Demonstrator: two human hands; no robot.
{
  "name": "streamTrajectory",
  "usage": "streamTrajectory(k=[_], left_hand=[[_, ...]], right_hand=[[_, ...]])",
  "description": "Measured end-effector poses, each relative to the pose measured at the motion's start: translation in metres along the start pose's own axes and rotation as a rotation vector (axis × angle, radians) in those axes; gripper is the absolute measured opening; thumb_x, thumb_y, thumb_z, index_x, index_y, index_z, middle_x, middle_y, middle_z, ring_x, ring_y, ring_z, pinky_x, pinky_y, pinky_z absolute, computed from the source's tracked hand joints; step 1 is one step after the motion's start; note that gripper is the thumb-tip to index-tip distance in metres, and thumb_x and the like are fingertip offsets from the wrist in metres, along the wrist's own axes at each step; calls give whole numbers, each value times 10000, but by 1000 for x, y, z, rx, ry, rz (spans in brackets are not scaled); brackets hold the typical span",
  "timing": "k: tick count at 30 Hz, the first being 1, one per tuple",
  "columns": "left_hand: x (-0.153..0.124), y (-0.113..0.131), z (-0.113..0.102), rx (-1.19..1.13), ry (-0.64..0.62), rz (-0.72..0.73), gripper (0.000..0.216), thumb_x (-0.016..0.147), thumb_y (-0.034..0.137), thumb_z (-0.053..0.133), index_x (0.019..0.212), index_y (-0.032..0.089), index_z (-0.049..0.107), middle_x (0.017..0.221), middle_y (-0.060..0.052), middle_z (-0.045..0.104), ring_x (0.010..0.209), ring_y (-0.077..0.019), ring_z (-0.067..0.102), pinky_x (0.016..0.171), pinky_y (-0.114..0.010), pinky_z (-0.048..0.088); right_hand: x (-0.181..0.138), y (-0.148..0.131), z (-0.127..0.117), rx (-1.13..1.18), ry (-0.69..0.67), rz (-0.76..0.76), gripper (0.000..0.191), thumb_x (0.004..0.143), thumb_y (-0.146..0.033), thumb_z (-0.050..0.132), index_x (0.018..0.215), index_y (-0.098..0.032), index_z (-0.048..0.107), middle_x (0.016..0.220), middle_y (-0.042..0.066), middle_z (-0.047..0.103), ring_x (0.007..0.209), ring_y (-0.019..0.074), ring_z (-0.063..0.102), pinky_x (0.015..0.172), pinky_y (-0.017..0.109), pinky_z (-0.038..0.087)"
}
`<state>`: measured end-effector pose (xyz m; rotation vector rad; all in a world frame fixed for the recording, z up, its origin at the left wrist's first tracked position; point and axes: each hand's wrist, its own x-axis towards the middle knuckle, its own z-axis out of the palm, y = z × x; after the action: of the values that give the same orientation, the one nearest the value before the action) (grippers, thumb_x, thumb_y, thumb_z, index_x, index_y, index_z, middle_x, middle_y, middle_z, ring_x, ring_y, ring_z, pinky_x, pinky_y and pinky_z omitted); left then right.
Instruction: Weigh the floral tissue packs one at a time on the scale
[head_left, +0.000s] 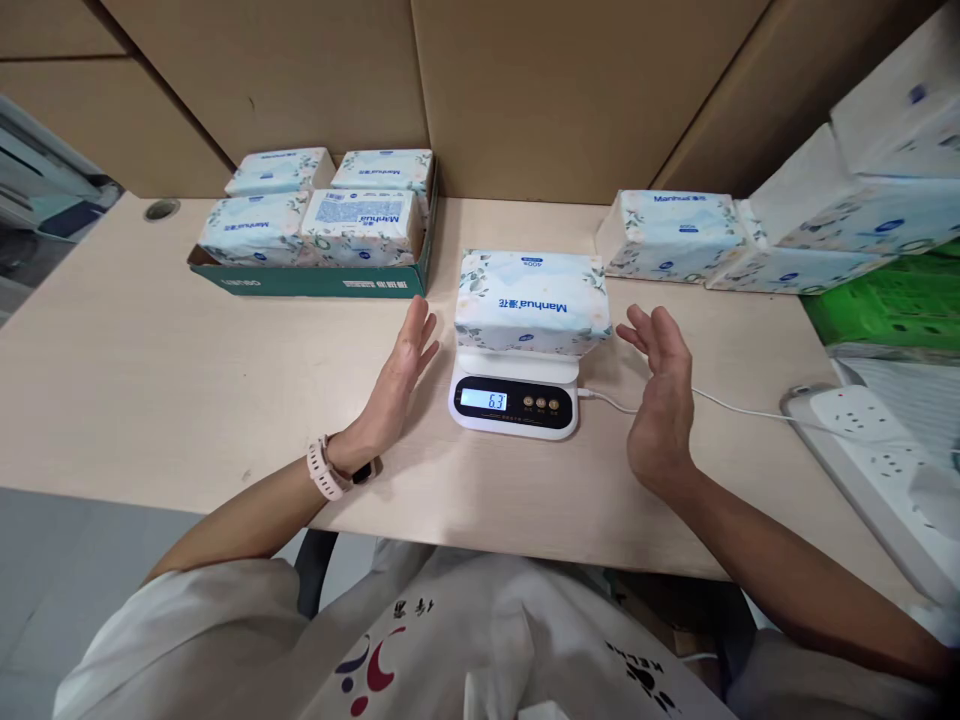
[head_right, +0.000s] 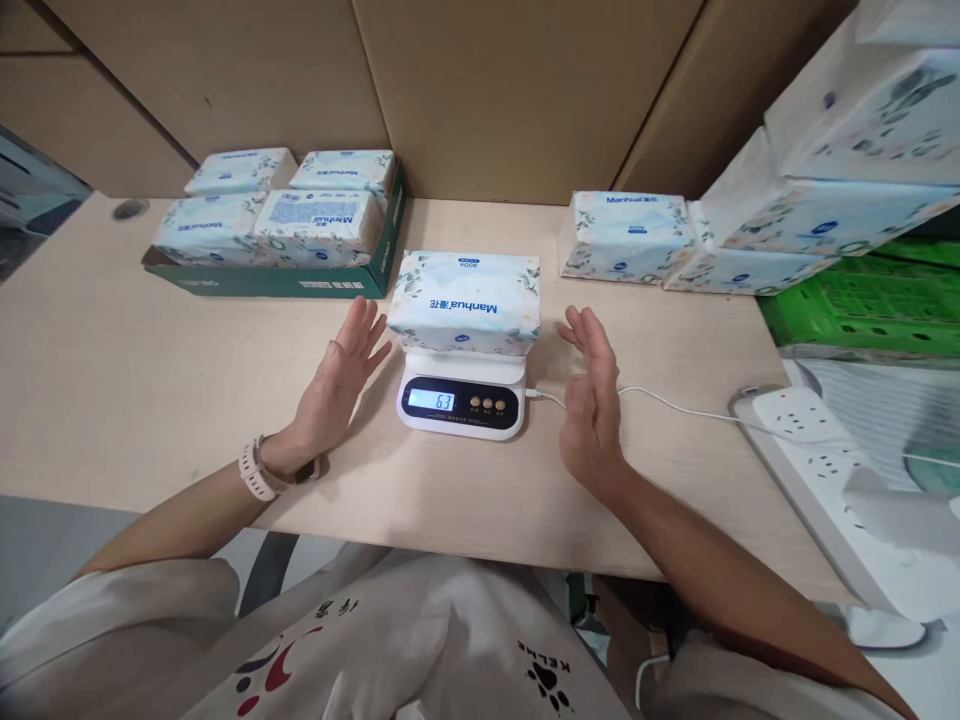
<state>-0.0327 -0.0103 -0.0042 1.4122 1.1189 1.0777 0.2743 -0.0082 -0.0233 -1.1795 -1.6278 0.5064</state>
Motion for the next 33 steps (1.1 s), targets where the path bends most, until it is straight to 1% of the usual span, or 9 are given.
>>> streamTrajectory(k=[3, 6, 11, 15, 19, 22, 25, 27, 33], left_hand=[[-3, -1, 0, 3, 1, 20, 719, 1044, 776, 261, 1706, 507, 184, 1844, 80, 76, 1720, -292, 97, 1392, -565, 223], [-5, -4, -2, 35, -11, 81, 661, 1069, 723, 281, 1697, 526, 215, 1840, 103, 98, 1719, -303, 108, 1395, -563, 229], [-7, -4, -3, 125, -78, 178, 707, 1053, 729, 361, 1700, 554, 135, 1836, 154, 23, 1725, -308, 31, 1413, -552, 185], [-9, 1, -1, 200, -113, 202, 753, 1041, 749, 349, 1707, 545, 62, 1831, 167, -29, 1723, -322, -10, 1413, -578, 161], [-11, 4, 0, 260, -146, 243, 792, 1030, 758, 365, 1708, 538, 21, 1828, 171, -63, 1718, -336, -57, 1414, -603, 122], [-10, -1, -1, 256, -156, 269, 797, 1030, 758, 378, 1710, 533, 31, 1833, 153, -69, 1715, -345, -73, 1409, -625, 109], [-6, -10, -4, 246, -184, 332, 914, 983, 824, 417, 1725, 480, 8, 1841, 94, -97, 1707, -389, -85, 1388, -680, 118], [-4, -14, -6, 247, -195, 355, 949, 973, 841, 416, 1731, 457, -7, 1841, 72, -110, 1706, -398, -84, 1382, -689, 130], [-3, -14, -8, 251, -201, 352, 914, 992, 816, 415, 1730, 466, 4, 1839, 94, -106, 1709, -388, -82, 1392, -672, 136]], right_hand=[[-2, 2, -2, -8, -22, -10, 606, 1079, -588, 271, 1671, -464, 311, 1701, 54, 478, 1501, 344, 568, 1260, 705, 423], [-1, 6, -4, 37, -13, -17, 567, 1090, -550, 297, 1655, -514, 333, 1699, 20, 486, 1484, 330, 590, 1260, 675, 443], [1, 10, -6, 88, -27, -1, 568, 1076, -484, 428, 1635, -556, 365, 1710, -7, 474, 1495, 320, 578, 1290, 650, 422], [1, 9, -6, 98, -51, 21, 577, 1070, -471, 444, 1637, -548, 371, 1715, -7, 468, 1533, 326, 538, 1294, 664, 414], [0, 11, -6, 127, -47, 44, 555, 1074, -495, 437, 1626, -540, 403, 1705, -13, 486, 1576, 305, 488, 1305, 629, 417], [0, 15, -5, 132, -49, 31, 551, 1076, -497, 440, 1626, -526, 412, 1694, -10, 499, 1565, 302, 500, 1293, 651, 422], [0, 21, -5, 128, -40, -8, 555, 1076, -504, 440, 1630, -491, 420, 1678, -2, 521, 1542, 314, 523, 1261, 702, 433], [0, 23, -4, 127, -35, -29, 554, 1079, -501, 434, 1633, -472, 425, 1672, 1, 527, 1539, 311, 525, 1247, 702, 446], [0, 21, -4, 110, -45, -52, 554, 1088, -506, 415, 1639, -453, 423, 1675, 2, 522, 1562, 294, 497, 1245, 661, 466]])
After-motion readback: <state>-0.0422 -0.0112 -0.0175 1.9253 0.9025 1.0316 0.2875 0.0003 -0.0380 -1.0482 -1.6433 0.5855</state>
